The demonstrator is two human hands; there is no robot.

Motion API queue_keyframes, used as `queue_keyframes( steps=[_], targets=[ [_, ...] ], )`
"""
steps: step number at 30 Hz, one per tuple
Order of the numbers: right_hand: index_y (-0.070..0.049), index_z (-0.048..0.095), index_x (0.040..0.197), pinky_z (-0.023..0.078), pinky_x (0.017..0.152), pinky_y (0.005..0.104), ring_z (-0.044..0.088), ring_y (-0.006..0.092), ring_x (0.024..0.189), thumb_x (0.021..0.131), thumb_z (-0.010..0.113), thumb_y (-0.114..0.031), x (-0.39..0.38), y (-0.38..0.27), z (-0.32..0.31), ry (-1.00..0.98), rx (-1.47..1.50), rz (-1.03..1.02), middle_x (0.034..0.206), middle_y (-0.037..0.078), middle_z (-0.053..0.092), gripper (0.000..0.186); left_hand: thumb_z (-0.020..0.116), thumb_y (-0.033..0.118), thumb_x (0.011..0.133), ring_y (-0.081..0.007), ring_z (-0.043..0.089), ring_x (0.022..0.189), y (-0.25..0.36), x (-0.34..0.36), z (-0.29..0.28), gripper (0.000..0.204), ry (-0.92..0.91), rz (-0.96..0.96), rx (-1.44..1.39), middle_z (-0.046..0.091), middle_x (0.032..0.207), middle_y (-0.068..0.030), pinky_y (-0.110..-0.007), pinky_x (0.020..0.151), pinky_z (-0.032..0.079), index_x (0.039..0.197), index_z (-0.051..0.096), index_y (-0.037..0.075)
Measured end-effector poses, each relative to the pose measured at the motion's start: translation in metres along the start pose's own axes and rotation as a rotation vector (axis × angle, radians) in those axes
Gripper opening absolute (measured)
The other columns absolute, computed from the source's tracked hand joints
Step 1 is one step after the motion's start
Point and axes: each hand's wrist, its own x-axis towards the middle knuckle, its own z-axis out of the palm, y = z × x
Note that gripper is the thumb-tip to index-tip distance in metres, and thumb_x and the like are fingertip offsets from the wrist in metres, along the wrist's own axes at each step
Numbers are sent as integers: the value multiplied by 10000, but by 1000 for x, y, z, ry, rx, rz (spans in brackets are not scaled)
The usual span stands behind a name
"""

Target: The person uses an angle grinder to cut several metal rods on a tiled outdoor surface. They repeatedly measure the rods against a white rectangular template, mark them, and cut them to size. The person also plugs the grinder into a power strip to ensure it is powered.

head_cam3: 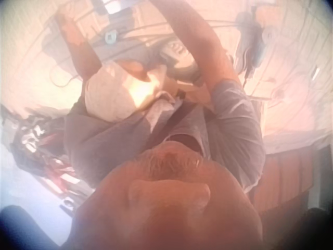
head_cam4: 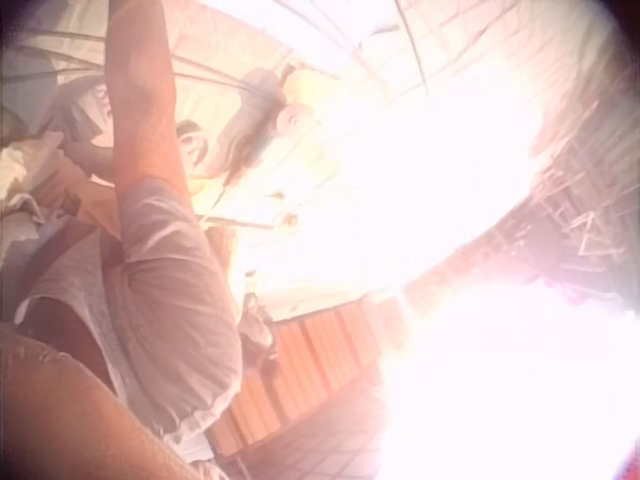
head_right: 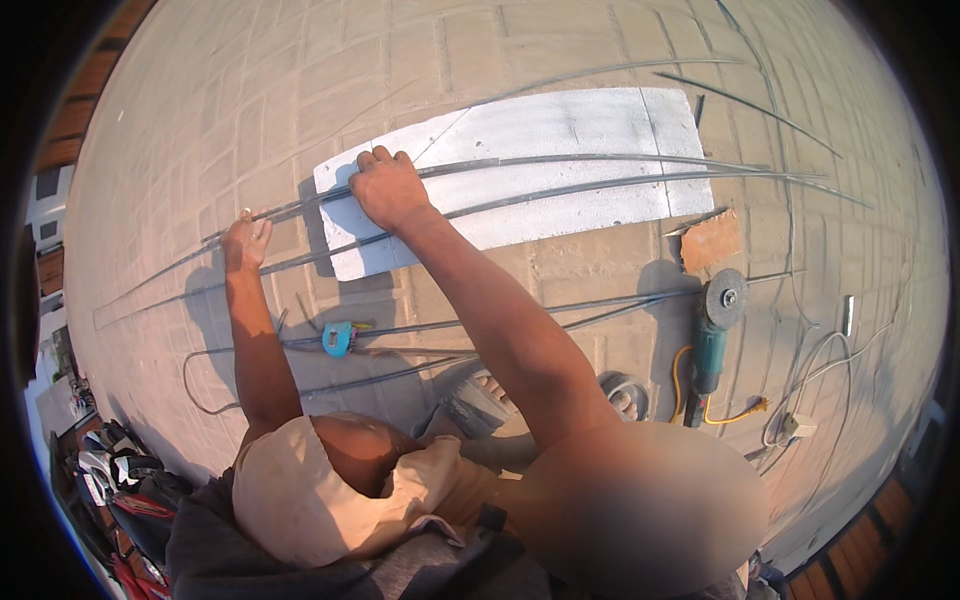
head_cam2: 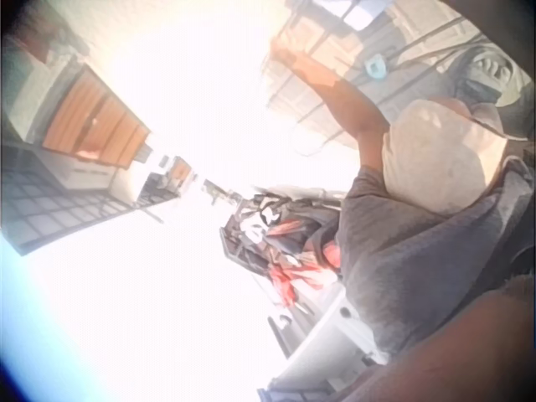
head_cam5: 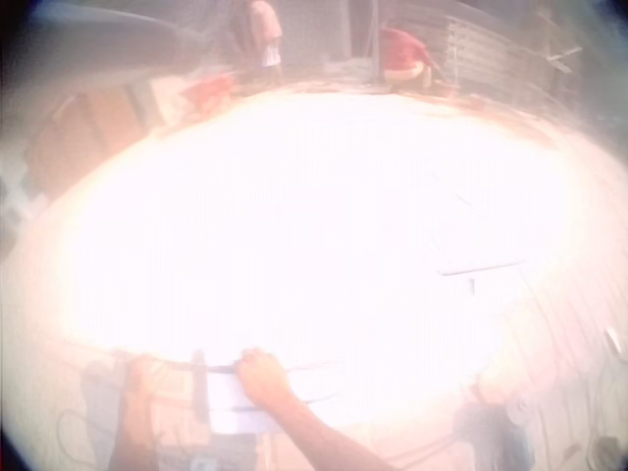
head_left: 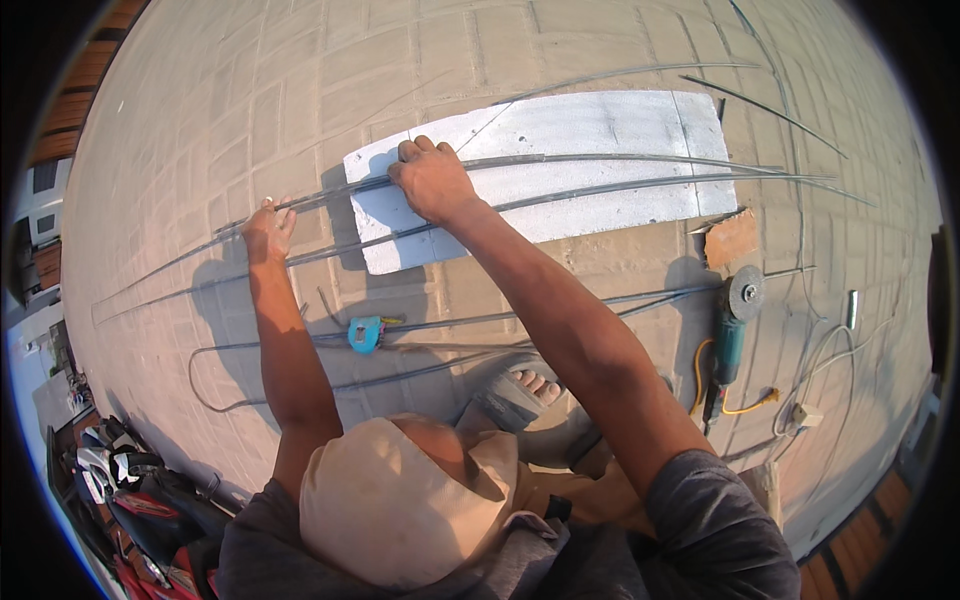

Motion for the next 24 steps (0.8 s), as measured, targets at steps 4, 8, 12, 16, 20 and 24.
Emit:
queue_keyframes(
  steps=[4,8,12,16,20,24],
  targets=[
    [-120,755,881,504,838,393,600,250,1056,886,562,-158,1,-7,12,29,25,-66,1012,75,650,196,494,121,1061,-302,635,1203,1,-3,-18,247,61,-45,94,595,1231,-128,-439,966,537,1276,493,-1],
    [-126,747,936,511,823,414,594,270,1011,846,594,-110,-1,16,17,93,92,-45,983,67,633,178,514,82,1045,-314,682,1064,10,-20,24,203,36,-54,46,604,1139,-141,-464,943,554,1214,518,-31],
    [-90,753,951,516,791,398,600,277,939,862,642,-138,1,12,9,162,122,-104,944,72,634,151,488,52,1049,-341,615,1142,32,-42,40,309,64,-74,85,525,1289,-208,-470,1027,567,1305,440,-114],
    [-73,750,947,515,761,401,591,282,909,861,647,-125,-2,-1,13,181,147,-160,908,82,627,144,476,5,1027,-337,630,1130,30,-49,18,333,141,-40,164,502,1320,-210,-449,972,601,1328,430,-128],
    [-69,751,950,506,758,411,582,291,890,853,642,-108,-3,4,9,179,163,-168,907,85,627,151,564,-11,959,-319,701,1008,27,-41,17,338,132,-20,300,578,1251,-197,-399,792,630,1259,472,-135],
    [-64,752,956,499,764,423,574,308,879,843,629,-74,-2,4,13,157,151,-147,908,91,624,167,646,3,914,-280,741,894,11,-4,-15,324,97,14,698,684,1124,-192,-337,682,594,1196,547,-124]
  ],
)
